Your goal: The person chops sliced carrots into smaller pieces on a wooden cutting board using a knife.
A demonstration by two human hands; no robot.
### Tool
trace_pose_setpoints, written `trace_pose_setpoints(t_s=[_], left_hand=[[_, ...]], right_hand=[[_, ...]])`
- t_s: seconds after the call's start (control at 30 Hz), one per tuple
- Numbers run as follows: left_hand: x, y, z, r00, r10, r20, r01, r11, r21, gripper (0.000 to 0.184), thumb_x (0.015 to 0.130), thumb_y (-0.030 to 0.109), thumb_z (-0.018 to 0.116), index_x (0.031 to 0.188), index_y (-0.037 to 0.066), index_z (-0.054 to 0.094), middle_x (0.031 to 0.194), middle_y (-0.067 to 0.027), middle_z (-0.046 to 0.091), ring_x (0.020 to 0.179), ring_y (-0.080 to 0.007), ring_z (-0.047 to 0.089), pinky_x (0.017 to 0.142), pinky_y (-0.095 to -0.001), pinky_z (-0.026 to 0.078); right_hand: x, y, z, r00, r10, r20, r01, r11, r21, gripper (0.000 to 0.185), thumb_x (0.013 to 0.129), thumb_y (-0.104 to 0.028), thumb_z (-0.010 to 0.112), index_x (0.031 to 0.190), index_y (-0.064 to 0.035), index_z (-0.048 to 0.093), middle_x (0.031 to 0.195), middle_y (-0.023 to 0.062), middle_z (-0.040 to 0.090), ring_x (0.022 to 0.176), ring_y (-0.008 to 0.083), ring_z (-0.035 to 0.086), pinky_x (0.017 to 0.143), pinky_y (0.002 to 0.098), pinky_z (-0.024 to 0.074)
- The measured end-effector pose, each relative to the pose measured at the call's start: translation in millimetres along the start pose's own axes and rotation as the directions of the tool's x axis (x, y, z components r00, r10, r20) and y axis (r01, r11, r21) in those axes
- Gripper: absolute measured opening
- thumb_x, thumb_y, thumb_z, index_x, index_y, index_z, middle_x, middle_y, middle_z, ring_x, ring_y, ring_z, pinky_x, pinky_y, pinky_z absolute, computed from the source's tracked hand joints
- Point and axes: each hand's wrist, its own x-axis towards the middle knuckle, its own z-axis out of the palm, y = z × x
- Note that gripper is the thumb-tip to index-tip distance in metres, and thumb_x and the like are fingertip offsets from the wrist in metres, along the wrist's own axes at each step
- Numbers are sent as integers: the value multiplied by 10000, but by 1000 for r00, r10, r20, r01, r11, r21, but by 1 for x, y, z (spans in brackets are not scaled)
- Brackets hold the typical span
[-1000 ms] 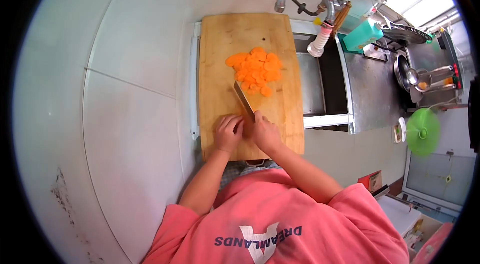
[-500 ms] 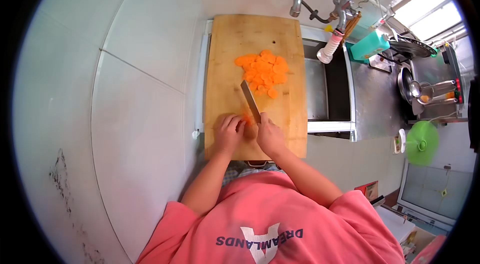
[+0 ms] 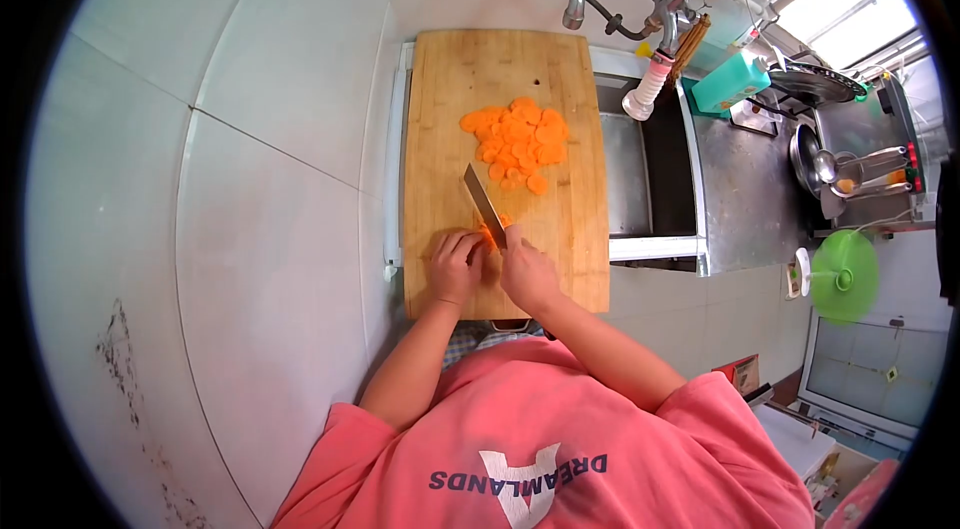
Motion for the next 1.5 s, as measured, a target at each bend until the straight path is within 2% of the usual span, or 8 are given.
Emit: trace_pose_setpoints(t_s=[0.07, 0.37, 0.43, 0.67, 0.9, 0.97, 1.13, 1.5], left_hand=[[-1, -2, 1, 1000, 12, -3, -12, 1000, 15, 130, 732, 47, 682, 860, 63, 671, 875, -67, 646, 825, -265, 604, 721, -350, 510], [0, -2, 0, 1000, 11, -1, -11, 1000, 7, 103, 740, 54, 675, 841, 74, 667, 848, -62, 646, 809, -258, 607, 714, -346, 510], [-4, -3, 0, 998, -46, 34, 46, 999, 8, 144, 701, 15, 694, 837, 56, 671, 871, -73, 657, 834, -270, 602, 718, -356, 499], [-2, -7, 2, 1000, -11, 26, 11, 1000, -9, 137, 705, 11, 688, 831, 60, 670, 863, -65, 658, 823, -265, 605, 713, -350, 500], [-2, -5, 1, 1000, 17, 14, -17, 1000, -1, 95, 726, 48, 693, 815, 68, 663, 858, -54, 653, 816, -248, 611, 720, -335, 515], [-2, -6, 3, 1000, 17, 9, -17, 1000, -1, 89, 730, 54, 697, 811, 69, 664, 859, -55, 654, 814, -247, 611, 720, -335, 515], [-4, -3, 4, 997, -78, 5, 78, 996, -39, 80, 728, 60, 706, 796, 66, 665, 858, -58, 653, 816, -246, 611, 722, -337, 514], [-6, -2, 3, 999, -45, 0, 45, 999, -20, 124, 697, 28, 710, 807, 66, 668, 868, -60, 659, 839, -258, 605, 731, -343, 503]], right_hand=[[1, 1, 3, 1000, 1, 4, -1, 1000, -29, 280, 788, -47, 518, 1043, -36, 403, 893, 221, 613, 743, 425, 620, 643, 492, 498], [4, 5, 9, 1000, -23, -15, 23, 999, -22, 292, 772, -33, 530, 1035, -31, 404, 848, 224, 615, 730, 422, 621, 638, 482, 503], [3, 5, 10, 999, -36, -10, 35, 999, -34, 301, 768, -34, 536, 1039, -32, 406, 839, 224, 615, 722, 420, 623, 629, 483, 504], [4, -1, 16, 998, -52, -23, 49, 994, -103, 387, 748, -48, 565, 1097, -39, 400, 820, 222, 615, 691, 407, 632, 600, 486, 511], [4, 4, 19, 997, 75, -22, -75, 997, -8, 360, 816, -109, 554, 1118, -24, 377, 869, 245, 611, 754, 427, 627, 652, 482, 509], [1, 5, 15, 995, 70, -76, -66, 996, 63, 229, 882, -99, 511, 1048, -14, 379, 834, 246, 615, 775, 441, 600, 665, 513, 468], [-1, 13, 11, 995, 72, -67, -67, 995, 76, 290, 834, -78, 530, 1073, -8, 382, 873, 253, 612, 774, 444, 609, 664, 498, 489], [-9, 3, 5, 998, 47, -39, -46, 999, 26, 256, 814, -70, 516, 1036, -16, 400, 864, 245, 614, 757, 438, 611, 656, 505, 487]])
